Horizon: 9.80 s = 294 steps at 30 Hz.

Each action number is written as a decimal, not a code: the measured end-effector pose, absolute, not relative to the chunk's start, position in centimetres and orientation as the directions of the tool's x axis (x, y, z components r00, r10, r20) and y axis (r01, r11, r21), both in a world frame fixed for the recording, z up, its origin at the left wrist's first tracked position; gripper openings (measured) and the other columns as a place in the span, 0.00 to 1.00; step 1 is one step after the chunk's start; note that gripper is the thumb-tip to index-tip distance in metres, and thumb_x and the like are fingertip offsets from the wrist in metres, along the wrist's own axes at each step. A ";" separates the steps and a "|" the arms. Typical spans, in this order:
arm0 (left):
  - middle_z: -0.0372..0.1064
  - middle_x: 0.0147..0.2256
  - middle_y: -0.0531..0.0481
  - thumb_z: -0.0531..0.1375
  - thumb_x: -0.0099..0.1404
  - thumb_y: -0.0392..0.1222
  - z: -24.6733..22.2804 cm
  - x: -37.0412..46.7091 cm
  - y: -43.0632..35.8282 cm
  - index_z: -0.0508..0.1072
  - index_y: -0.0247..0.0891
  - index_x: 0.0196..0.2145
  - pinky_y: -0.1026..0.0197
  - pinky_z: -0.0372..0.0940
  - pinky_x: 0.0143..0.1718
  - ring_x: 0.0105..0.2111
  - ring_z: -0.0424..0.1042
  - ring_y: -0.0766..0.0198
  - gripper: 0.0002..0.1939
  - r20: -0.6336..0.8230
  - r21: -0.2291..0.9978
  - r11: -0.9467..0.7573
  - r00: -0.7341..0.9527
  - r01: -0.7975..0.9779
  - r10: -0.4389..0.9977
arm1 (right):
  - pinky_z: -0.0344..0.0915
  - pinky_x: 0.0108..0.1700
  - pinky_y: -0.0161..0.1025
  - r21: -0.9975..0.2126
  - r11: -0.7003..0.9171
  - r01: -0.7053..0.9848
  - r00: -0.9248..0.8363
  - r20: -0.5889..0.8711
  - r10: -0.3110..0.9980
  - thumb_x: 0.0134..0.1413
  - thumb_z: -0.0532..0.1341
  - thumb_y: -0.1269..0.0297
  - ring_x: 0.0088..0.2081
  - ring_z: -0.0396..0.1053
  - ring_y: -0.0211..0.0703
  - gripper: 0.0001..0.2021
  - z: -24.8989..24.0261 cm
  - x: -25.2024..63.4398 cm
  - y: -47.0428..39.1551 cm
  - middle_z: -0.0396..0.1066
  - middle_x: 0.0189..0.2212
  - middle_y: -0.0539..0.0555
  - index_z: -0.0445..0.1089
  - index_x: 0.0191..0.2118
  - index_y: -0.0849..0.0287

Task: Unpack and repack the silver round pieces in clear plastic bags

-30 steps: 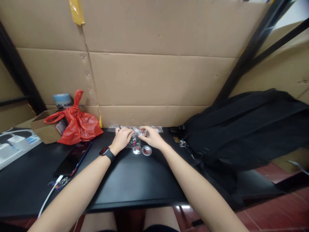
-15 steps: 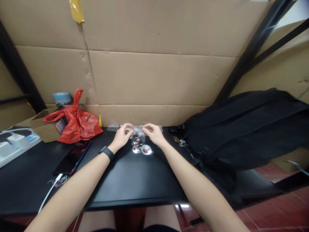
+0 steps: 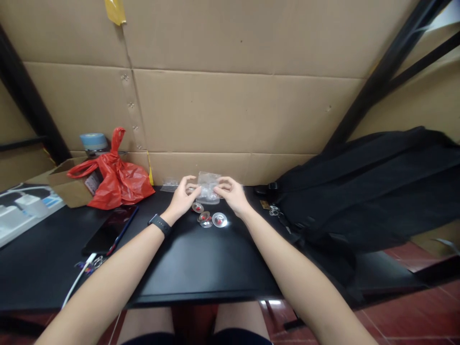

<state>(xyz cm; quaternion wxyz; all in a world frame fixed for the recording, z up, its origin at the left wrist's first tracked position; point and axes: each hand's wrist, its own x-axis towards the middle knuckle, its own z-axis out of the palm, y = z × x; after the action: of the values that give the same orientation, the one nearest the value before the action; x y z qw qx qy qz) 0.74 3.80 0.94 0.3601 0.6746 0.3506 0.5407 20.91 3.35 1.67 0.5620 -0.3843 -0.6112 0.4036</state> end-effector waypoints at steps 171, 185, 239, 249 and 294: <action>0.65 0.59 0.43 0.46 0.71 0.56 -1.1 -7.5 8.3 0.71 0.48 0.53 0.40 0.54 0.53 0.55 0.64 0.45 0.22 0.287 0.156 -0.294 0.241 0.943 0.927 | 0.67 0.50 0.42 -0.356 0.362 0.862 -0.285 0.251 0.925 0.45 0.66 0.72 0.45 0.75 0.52 0.16 -0.7 27.6 7.1 0.78 0.43 0.57 0.78 0.43 0.55; 0.75 0.47 0.46 0.51 0.71 0.51 1.9 -3.5 4.1 0.73 0.42 0.48 0.52 0.63 0.52 0.49 0.71 0.54 0.17 0.487 0.427 -0.550 0.330 0.718 0.809 | 0.68 0.45 0.44 -0.795 0.443 0.415 -0.243 0.372 0.896 0.49 0.66 0.56 0.39 0.75 0.50 0.14 1.5 24.7 4.8 0.79 0.37 0.57 0.76 0.36 0.61; 0.64 0.59 0.42 0.66 0.58 0.42 3.1 0.7 -0.1 0.66 0.44 0.58 0.48 0.54 0.56 0.57 0.62 0.47 0.30 0.544 0.077 -0.799 0.647 0.596 0.534 | 0.66 0.31 0.39 -0.970 0.244 0.020 -0.058 0.242 0.968 0.36 0.73 0.51 0.27 0.72 0.42 0.27 1.5 20.6 2.9 0.75 0.25 0.51 0.68 0.42 0.57; 0.65 0.58 0.44 0.56 0.59 0.26 3.4 1.1 -0.5 0.64 0.45 0.59 0.52 0.52 0.52 0.56 0.63 0.51 0.31 0.526 -0.103 -0.781 0.700 0.616 0.483 | 0.62 0.25 0.34 -0.976 0.212 -0.049 0.018 0.212 0.977 0.37 0.73 0.51 0.24 0.71 0.40 0.28 1.6 20.3 3.0 0.76 0.25 0.51 0.69 0.44 0.59; 0.78 0.42 0.46 0.55 0.63 0.39 -0.5 -7.1 7.1 0.76 0.42 0.43 0.56 0.64 0.47 0.45 0.74 0.54 0.13 0.450 0.284 -0.298 0.148 0.911 0.881 | 0.56 0.52 0.51 -0.337 0.347 0.875 -0.269 0.258 0.928 0.62 0.57 0.61 0.50 0.70 0.55 0.13 -0.4 22.8 5.0 0.76 0.45 0.57 0.68 0.51 0.54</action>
<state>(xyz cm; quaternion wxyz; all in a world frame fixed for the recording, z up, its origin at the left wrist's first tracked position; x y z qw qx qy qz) -7.08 7.10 -0.47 -0.0278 0.7571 0.5917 0.2755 22.77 5.01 -0.35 0.2078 -0.5678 -0.7940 0.0634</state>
